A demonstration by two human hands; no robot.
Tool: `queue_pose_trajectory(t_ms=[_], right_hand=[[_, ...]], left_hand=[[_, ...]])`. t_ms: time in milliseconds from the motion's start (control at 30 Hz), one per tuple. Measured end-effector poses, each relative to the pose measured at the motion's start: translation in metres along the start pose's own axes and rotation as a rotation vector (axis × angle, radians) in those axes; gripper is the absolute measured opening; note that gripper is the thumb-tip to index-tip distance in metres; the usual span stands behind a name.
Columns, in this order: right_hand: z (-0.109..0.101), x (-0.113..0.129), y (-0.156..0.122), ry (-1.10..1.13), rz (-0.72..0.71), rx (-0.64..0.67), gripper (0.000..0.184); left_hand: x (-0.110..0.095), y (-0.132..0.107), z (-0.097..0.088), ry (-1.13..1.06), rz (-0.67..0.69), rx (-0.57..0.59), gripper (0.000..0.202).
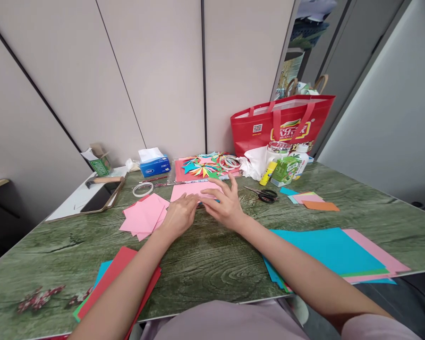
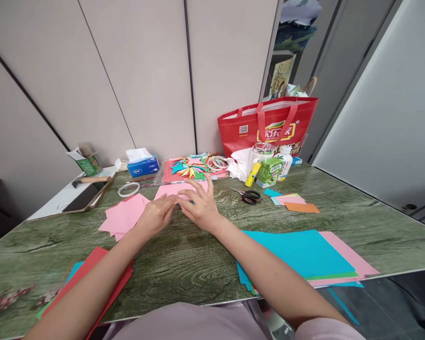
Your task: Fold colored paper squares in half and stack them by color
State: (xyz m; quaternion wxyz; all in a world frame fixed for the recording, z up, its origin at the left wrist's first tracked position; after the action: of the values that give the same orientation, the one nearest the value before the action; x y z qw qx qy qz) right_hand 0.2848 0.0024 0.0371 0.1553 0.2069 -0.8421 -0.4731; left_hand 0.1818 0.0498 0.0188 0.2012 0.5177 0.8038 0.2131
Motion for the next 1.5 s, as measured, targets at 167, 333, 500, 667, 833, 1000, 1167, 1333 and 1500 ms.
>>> queue_pose_trajectory(t_ms=[167, 333, 500, 667, 833, 1000, 1167, 1333, 1500], right_hand=[[0.003, -0.001, -0.001, 0.035, -0.022, 0.020, 0.015], [-0.001, -0.012, 0.002, 0.013, 0.015, 0.000, 0.012], [-0.012, -0.031, 0.004, 0.021, 0.076, -0.095, 0.012], [-0.020, -0.052, 0.005, 0.082, 0.234, -0.194, 0.013], [0.000, -0.059, 0.004, 0.200, 0.315, 0.003, 0.044], [0.017, -0.078, -0.005, 0.433, 0.536, 0.052, 0.034], [0.033, -0.098, -0.015, 0.710, 0.800, 0.080, 0.027], [0.034, -0.100, -0.017, 0.736, 0.809, 0.045, 0.032], [0.046, -0.092, -0.022, 0.288, 0.585, 0.267, 0.029]], left_hand=[[-0.001, -0.001, 0.003, 0.035, 0.051, 0.049, 0.031], [0.005, -0.002, 0.001, 0.139, 0.050, 0.050, 0.030], [0.011, -0.002, -0.004, 0.163, -0.010, 0.010, 0.031], [0.018, -0.005, -0.011, 0.119, -0.097, -0.079, 0.033], [0.029, -0.007, -0.010, -0.148, -0.206, -0.153, 0.033], [0.040, -0.009, -0.005, -0.365, -0.343, -0.198, 0.029], [0.048, -0.012, 0.007, -0.687, -0.534, -0.214, 0.022], [0.058, -0.017, 0.010, -0.936, -0.697, -0.386, 0.015], [0.080, -0.032, -0.019, -0.944, -0.738, -0.825, 0.010]])
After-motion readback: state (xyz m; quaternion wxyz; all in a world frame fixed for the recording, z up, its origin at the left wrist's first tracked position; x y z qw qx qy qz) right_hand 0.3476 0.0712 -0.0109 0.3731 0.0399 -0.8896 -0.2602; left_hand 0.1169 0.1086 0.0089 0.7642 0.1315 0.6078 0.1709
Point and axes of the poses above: each hand's wrist, its own y-axis towards the middle knuckle, its own z-axis out of the palm, x = y × z, the point moved 7 cm from there along y, towards the middle knuckle, and after that the axes turned 11 degrees about z, right-handed, at the moved point
